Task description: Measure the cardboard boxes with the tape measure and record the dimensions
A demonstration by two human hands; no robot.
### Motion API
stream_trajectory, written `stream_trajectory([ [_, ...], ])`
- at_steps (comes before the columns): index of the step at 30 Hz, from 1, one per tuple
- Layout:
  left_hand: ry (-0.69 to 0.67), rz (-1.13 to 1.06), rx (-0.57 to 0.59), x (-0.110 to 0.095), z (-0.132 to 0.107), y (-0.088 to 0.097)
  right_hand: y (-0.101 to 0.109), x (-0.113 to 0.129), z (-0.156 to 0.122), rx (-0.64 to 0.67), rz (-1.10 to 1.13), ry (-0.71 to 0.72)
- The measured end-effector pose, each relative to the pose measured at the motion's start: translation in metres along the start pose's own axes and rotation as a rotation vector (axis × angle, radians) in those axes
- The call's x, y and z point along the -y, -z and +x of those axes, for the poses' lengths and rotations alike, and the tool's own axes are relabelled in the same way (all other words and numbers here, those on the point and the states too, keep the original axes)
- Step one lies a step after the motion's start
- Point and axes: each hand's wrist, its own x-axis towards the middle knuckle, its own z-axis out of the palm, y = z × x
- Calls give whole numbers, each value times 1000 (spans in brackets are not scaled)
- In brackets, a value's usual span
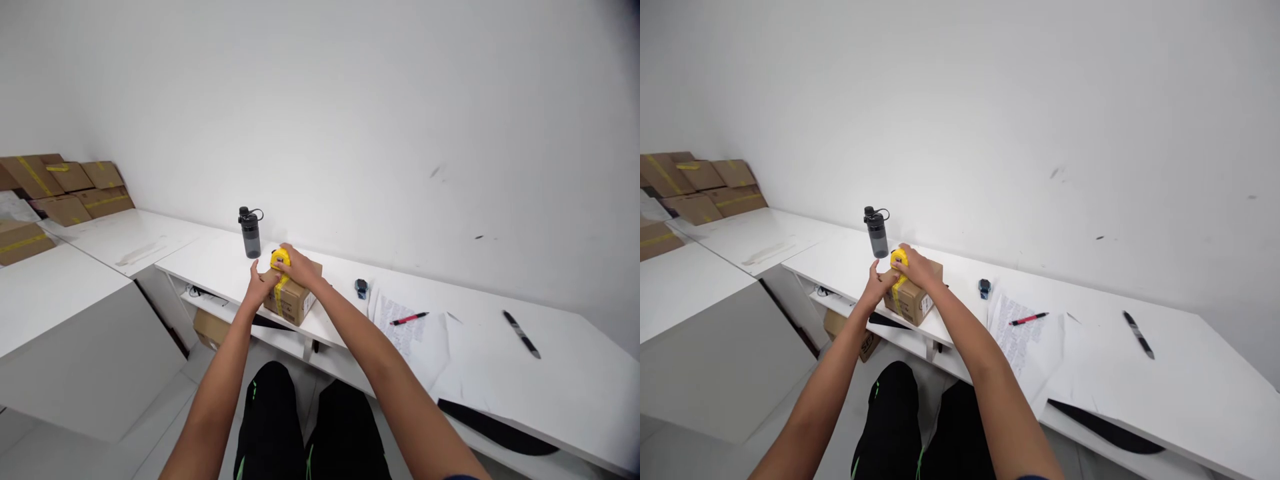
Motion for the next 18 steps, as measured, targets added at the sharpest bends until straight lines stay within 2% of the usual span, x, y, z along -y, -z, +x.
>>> stream_trajectory([
  [6, -82, -27, 179, -8, 7, 9, -3, -1, 6, 75, -99, 106],
  [13, -86, 48, 114, -6, 3, 3, 1, -3, 3, 80, -142, 104],
  [18, -78, 100, 112, -5, 4, 4, 32, -12, -23, 104, -179, 109],
])
